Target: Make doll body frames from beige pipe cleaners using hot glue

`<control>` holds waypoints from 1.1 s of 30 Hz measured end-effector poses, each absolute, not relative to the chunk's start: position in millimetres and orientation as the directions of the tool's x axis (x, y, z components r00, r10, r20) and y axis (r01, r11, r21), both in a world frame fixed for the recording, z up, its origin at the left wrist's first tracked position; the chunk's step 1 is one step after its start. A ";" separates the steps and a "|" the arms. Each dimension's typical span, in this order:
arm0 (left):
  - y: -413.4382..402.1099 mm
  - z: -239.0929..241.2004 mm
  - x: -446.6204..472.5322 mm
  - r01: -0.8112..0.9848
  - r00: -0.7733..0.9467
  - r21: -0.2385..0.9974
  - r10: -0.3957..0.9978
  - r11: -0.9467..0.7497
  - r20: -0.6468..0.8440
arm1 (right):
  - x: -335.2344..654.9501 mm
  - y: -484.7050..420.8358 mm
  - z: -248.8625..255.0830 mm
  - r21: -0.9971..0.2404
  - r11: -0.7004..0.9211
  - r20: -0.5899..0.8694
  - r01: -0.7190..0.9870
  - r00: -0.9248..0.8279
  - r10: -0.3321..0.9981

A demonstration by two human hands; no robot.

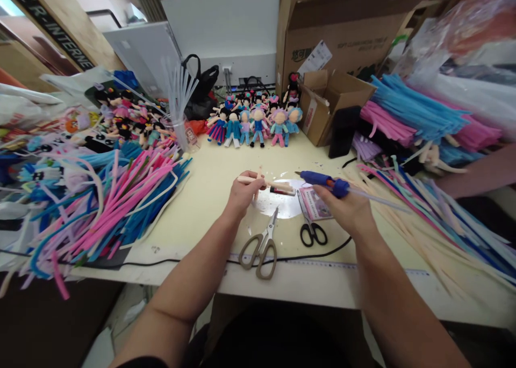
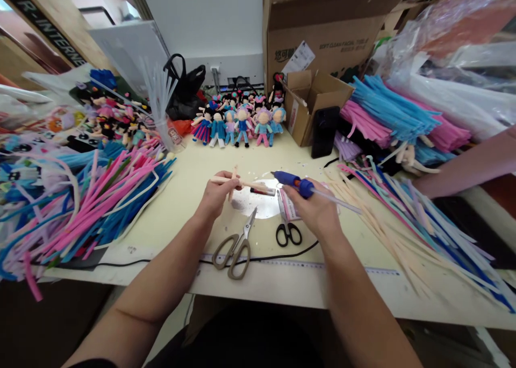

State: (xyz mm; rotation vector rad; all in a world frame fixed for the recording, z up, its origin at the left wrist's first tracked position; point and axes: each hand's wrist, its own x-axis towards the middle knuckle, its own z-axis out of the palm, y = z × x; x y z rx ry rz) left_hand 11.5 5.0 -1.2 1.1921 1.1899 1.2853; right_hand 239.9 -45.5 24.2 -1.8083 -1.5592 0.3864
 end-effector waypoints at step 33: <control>-2.6 32.9 25.0 -0.223 0.062 0.972 0.994 -0.071 0.086 | 196.8 -82.4 -5.2 -0.183 -0.039 -0.086 0.982 0.023 0.996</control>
